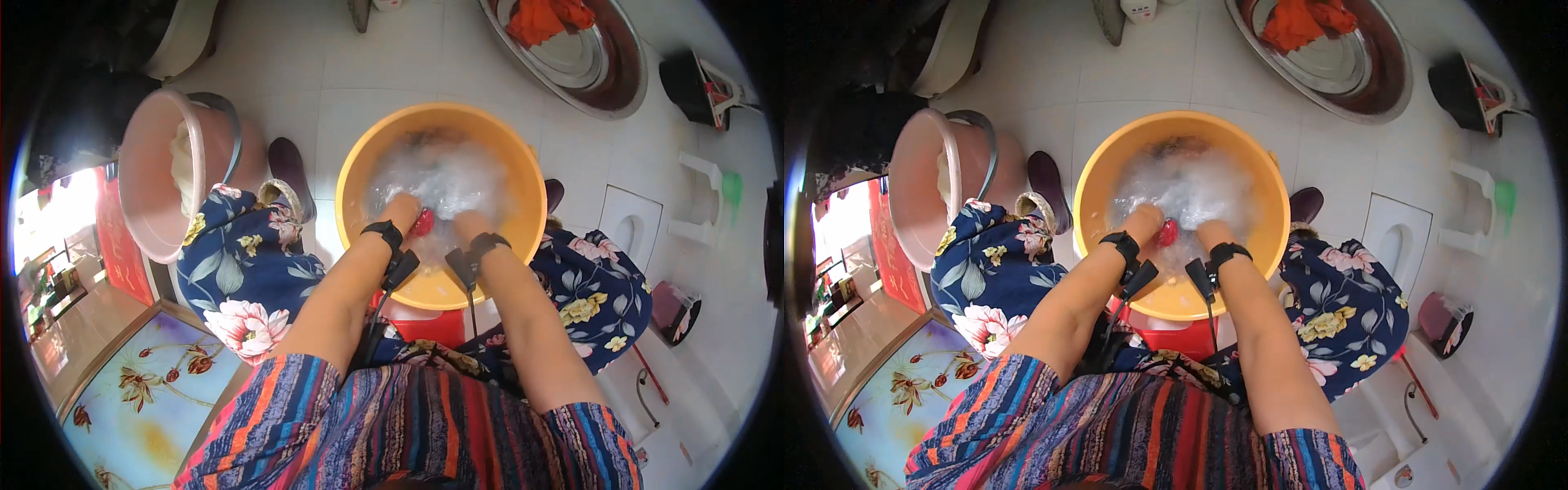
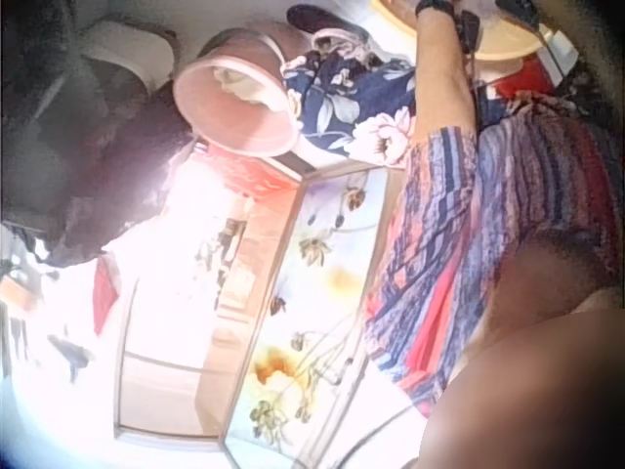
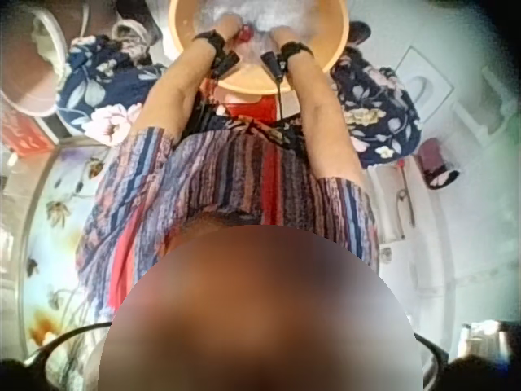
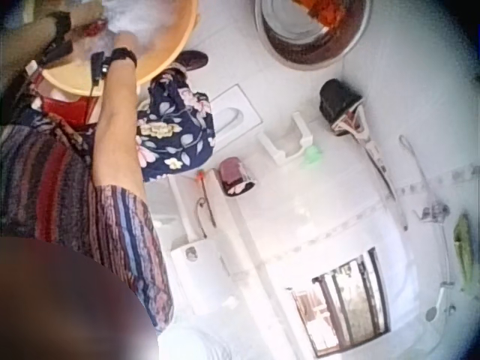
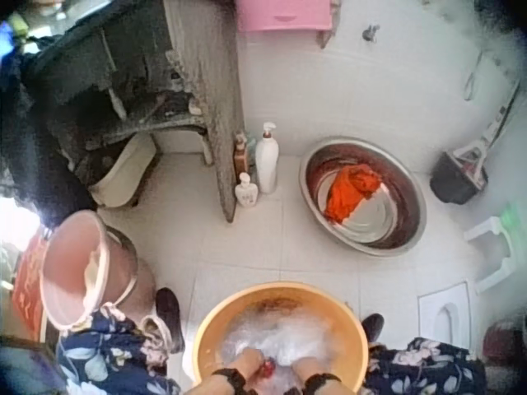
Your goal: Hand washing clothes in a bucket using soap and scrubbing by hand.
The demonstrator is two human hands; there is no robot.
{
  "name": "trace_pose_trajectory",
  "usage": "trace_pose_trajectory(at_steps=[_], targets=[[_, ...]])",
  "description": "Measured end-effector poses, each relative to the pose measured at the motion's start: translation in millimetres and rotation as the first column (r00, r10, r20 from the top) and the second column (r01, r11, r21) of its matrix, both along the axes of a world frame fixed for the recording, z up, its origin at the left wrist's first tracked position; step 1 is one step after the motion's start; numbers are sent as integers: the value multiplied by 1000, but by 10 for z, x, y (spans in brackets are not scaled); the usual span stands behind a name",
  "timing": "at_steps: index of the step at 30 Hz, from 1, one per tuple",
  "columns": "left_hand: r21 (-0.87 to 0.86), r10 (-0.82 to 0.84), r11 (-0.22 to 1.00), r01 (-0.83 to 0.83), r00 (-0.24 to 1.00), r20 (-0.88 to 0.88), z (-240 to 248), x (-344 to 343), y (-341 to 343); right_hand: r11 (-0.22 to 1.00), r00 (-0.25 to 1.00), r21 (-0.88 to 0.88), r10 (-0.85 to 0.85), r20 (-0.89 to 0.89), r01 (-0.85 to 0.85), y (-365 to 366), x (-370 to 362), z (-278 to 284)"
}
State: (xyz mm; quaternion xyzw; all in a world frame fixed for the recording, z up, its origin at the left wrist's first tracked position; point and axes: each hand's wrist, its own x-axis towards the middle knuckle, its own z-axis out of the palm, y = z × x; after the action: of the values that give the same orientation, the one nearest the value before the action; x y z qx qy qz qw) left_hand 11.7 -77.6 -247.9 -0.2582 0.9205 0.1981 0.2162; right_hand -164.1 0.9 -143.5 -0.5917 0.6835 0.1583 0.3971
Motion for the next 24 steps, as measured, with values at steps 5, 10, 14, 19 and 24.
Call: trace_pose_trajectory(at_steps=[5,10,14,19,24], targets=[[39,137,990,-136,990,-26,726,-411,-272,857,975,-468,-158,158,215,-38,-385,-36],[139,195,969,-202,979,62,2037,-492,-631,896,874,-214,-285,394,389,-284,-527,795],[23,44,999,-37,895,-444,2397,-353,-560,733,501,-42,-421,757,679,-369,-432,1729],[511,437,859,-23,553,-709,3232,-511,-443,703,532,-226,-251,809,675,-444,-347,2769],[519,435,855,-8,556,-709,4090,-483,-431,603,332,-254,-19,943,756,-291,-307,3463]])
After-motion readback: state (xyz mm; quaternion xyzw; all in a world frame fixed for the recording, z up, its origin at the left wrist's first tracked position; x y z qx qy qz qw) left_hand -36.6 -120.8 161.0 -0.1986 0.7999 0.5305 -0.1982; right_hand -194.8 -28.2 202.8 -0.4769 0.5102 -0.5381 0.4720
